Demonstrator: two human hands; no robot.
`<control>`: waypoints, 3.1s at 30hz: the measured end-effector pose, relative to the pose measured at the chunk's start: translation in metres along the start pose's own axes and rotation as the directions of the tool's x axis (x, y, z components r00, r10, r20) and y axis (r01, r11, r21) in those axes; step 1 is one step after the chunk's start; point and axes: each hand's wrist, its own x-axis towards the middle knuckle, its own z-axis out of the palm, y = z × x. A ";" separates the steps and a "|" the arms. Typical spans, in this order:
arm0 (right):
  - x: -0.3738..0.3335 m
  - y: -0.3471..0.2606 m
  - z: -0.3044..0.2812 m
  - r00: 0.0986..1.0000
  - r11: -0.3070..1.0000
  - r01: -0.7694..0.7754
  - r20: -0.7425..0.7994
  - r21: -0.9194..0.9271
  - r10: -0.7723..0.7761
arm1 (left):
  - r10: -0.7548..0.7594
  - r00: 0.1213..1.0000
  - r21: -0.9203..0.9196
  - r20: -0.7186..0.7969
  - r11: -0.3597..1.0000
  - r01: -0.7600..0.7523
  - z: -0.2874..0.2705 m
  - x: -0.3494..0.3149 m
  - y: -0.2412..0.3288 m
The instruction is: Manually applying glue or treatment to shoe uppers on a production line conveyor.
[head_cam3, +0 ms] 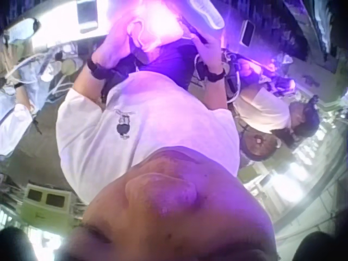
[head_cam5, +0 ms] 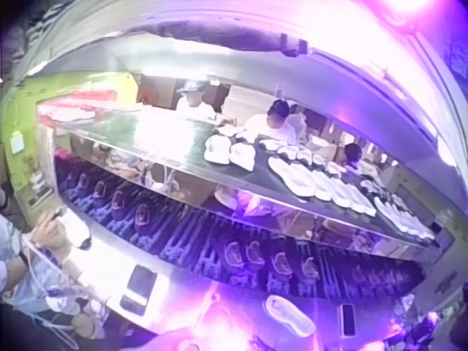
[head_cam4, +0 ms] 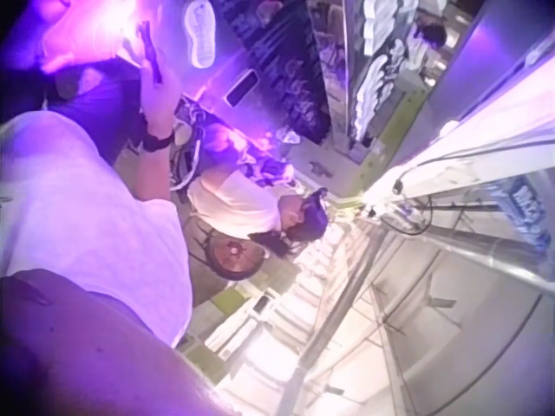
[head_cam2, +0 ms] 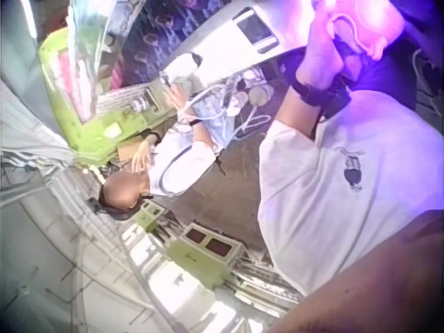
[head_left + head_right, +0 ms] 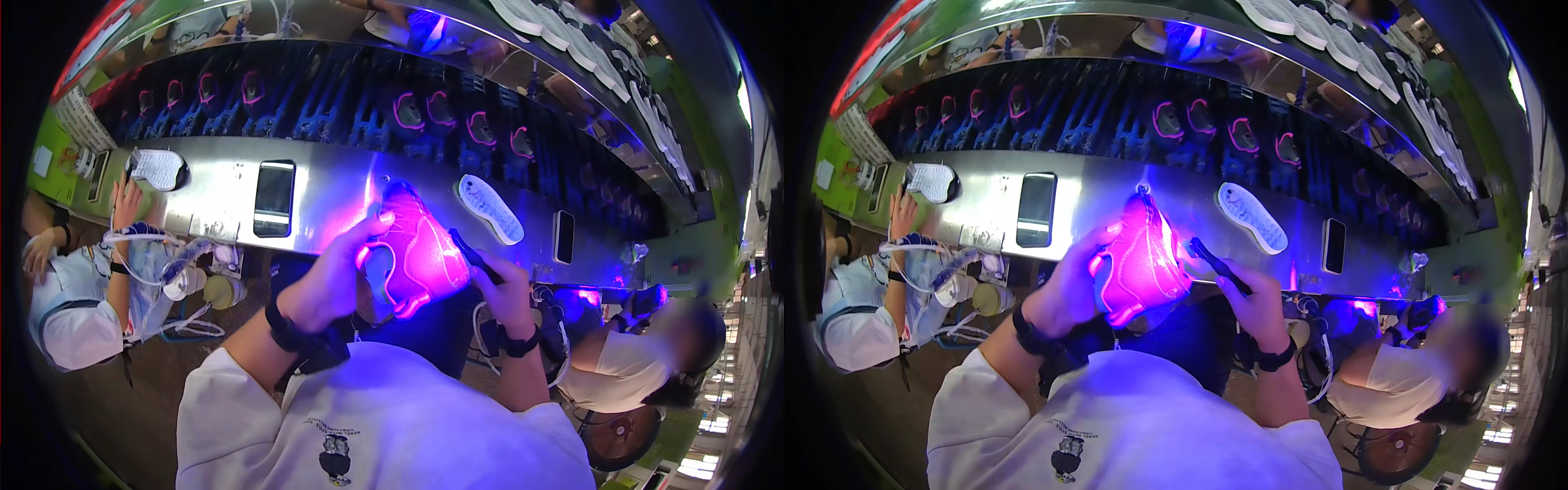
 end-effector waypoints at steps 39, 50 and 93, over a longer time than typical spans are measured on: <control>0.006 0.077 -0.027 0.844 0.719 -0.440 -0.026 0.538 0.536 | 0.636 0.635 0.727 0.438 -0.666 0.165 -0.063 0.337 0.213; -0.039 0.070 -0.061 0.816 0.846 -0.324 -0.327 0.423 0.477 | 0.500 0.815 0.686 0.294 -0.704 0.184 -0.018 0.440 0.156; -0.012 0.086 0.019 0.996 0.996 -0.083 0.028 0.043 0.082 | 0.286 0.616 0.586 0.734 -0.726 -0.361 -0.098 0.022 -0.142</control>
